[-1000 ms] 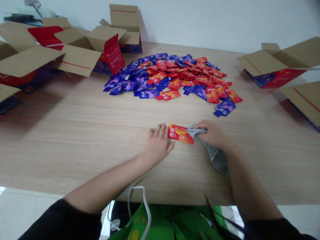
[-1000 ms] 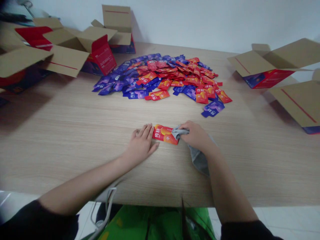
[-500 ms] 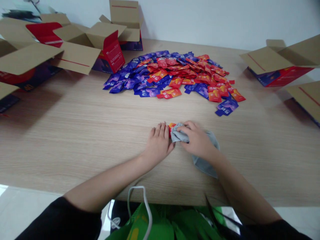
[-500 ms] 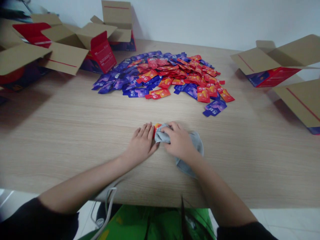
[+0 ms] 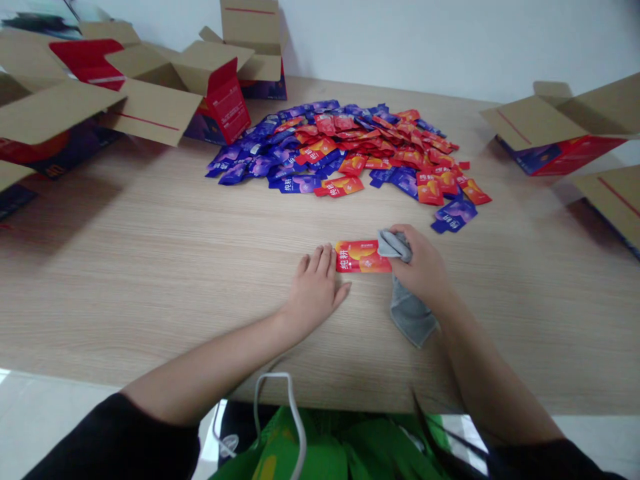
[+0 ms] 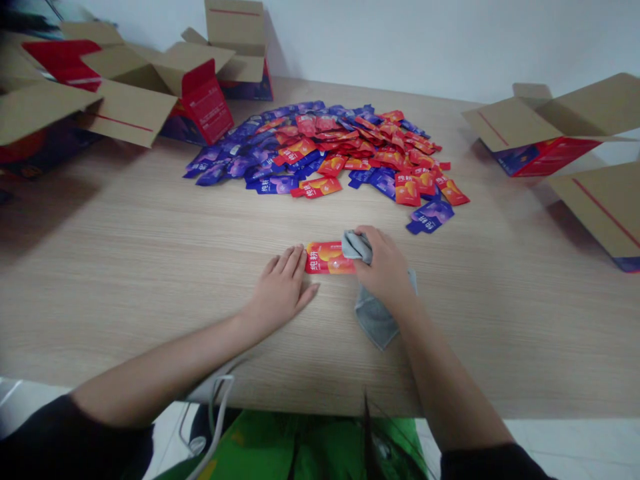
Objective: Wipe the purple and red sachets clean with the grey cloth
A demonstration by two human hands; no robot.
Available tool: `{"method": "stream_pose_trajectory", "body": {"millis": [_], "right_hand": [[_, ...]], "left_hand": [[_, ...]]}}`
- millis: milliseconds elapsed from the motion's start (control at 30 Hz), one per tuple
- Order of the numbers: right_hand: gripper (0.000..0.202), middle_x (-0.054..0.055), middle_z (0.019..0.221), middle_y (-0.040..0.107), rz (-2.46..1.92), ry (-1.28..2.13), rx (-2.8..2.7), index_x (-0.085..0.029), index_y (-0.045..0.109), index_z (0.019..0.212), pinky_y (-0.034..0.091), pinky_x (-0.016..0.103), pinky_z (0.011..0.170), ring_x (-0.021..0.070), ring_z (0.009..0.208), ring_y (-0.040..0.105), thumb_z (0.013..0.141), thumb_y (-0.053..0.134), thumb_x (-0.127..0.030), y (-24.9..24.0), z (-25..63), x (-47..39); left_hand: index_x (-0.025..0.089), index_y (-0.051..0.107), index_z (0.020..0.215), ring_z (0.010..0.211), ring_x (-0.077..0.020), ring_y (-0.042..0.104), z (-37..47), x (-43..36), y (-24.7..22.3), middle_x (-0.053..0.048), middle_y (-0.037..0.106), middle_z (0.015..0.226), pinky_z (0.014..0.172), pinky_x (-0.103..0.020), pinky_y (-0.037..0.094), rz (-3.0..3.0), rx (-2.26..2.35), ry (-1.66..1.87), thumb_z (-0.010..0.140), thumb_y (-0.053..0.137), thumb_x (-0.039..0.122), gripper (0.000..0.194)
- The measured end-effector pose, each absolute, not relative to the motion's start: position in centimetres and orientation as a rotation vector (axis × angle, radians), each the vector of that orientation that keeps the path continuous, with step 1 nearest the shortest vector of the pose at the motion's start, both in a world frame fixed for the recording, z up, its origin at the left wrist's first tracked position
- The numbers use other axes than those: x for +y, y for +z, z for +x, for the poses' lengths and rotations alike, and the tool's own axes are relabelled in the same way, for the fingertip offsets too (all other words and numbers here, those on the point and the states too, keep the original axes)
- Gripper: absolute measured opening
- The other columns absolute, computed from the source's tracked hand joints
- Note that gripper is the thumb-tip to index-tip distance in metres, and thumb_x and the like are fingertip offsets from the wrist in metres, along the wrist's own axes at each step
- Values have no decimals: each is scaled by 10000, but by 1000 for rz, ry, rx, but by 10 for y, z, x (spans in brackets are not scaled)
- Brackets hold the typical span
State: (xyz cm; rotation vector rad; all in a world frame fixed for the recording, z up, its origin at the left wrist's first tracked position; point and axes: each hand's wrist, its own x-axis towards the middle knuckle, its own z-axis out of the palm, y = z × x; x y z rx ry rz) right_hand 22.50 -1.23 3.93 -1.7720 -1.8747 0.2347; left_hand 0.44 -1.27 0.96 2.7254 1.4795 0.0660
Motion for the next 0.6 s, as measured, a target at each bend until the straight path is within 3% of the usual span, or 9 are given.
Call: {"method": "stream_pose_trajectory", "body": {"millis": [167, 300, 500, 600], "right_hand": [[421, 114, 1139, 647, -1809, 112, -2010, -229, 624, 1202, 433, 456, 933, 307, 1066, 560, 789, 556, -191, 30, 219, -10], [351, 107, 1090, 677, -1894, 297, -2044, -207, 664, 1150, 453, 412, 909, 278, 1022, 604, 830, 523, -233, 21, 235, -2], [271, 85, 963, 713, -2098, 285, -1854, -233, 644, 1078, 449, 365, 756, 282, 884, 644, 856, 500, -293, 37, 249, -3], [321, 89, 916, 694, -2178, 203, -1661, -247, 587, 1168, 430, 359, 691, 283, 812, 633, 886, 483, -360, 46, 248, -5]], "left_hand": [[21, 388, 1474, 1419, -332, 349, 4, -15, 9, -197, 381, 1547, 1130, -476, 318, 2725, 1497, 87, 980, 368, 501, 689], [56, 378, 1488, 1423, -332, 344, 3, -15, 7, -181, 370, 1558, 1128, -502, 314, 2724, 1502, 104, 984, 361, 505, 674], [63, 392, 1481, 1423, -336, 342, 3, -15, 6, -185, 362, 1561, 1118, -508, 324, 2726, 1490, 93, 985, 367, 508, 667], [61, 380, 1487, 1424, -337, 337, 3, -15, 6, -189, 357, 1563, 1119, -517, 321, 2731, 1478, 115, 988, 364, 503, 668]]}}
